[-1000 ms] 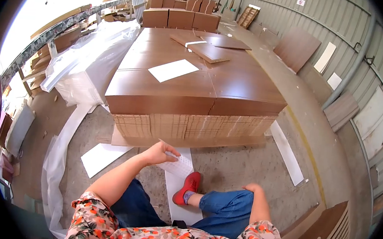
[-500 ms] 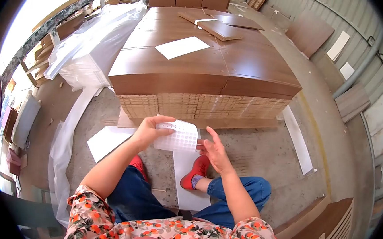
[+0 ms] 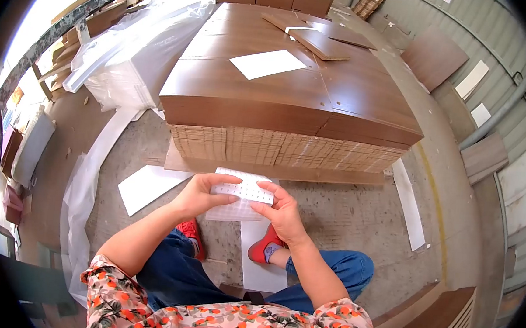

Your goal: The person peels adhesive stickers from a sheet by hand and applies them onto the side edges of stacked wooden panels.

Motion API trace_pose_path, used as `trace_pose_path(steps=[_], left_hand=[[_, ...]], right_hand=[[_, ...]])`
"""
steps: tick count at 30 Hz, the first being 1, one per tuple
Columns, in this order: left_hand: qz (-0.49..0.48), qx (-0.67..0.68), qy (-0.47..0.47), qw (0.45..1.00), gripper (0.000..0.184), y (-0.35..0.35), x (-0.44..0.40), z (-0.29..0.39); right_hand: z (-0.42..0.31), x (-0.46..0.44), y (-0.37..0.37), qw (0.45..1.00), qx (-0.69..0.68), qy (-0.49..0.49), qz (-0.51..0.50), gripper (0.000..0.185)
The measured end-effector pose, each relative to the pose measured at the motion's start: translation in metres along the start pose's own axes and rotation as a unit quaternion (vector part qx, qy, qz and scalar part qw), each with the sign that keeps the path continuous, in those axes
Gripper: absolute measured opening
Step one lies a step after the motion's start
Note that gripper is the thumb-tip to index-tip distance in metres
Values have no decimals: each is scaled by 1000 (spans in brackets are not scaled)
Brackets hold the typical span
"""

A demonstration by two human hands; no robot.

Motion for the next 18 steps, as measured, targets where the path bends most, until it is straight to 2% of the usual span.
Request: trace_pose_path(steps=[7, 9, 11, 14, 18], left_hand=[[9, -7, 32, 999, 35, -1, 1, 6], [20, -11, 59, 998, 36, -5, -2, 3], [29, -17, 46, 998, 35, -7, -3, -1], [17, -2, 32, 999, 32, -8, -2, -4], [46, -33, 29, 998, 29, -6, 5, 0]], right_hand=[[-14, -9, 12, 999, 46, -22, 13, 42], [-16, -12, 7, 988, 141, -43, 39, 38], [-30, -11, 9, 969, 235, -49, 59, 35], [-33, -11, 13, 987, 152, -46, 27, 32], [-39, -9, 15, 984, 172, -48, 18, 28]])
Point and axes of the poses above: each hand's wrist, its own x-axis away from the middle knuckle, its own y-axis out of the palm, z = x × y, the point moved 5 cm from there along -x, towards the middle knuckle, and after that the axes turned 13 degrees about x, right-handed, at the moved point
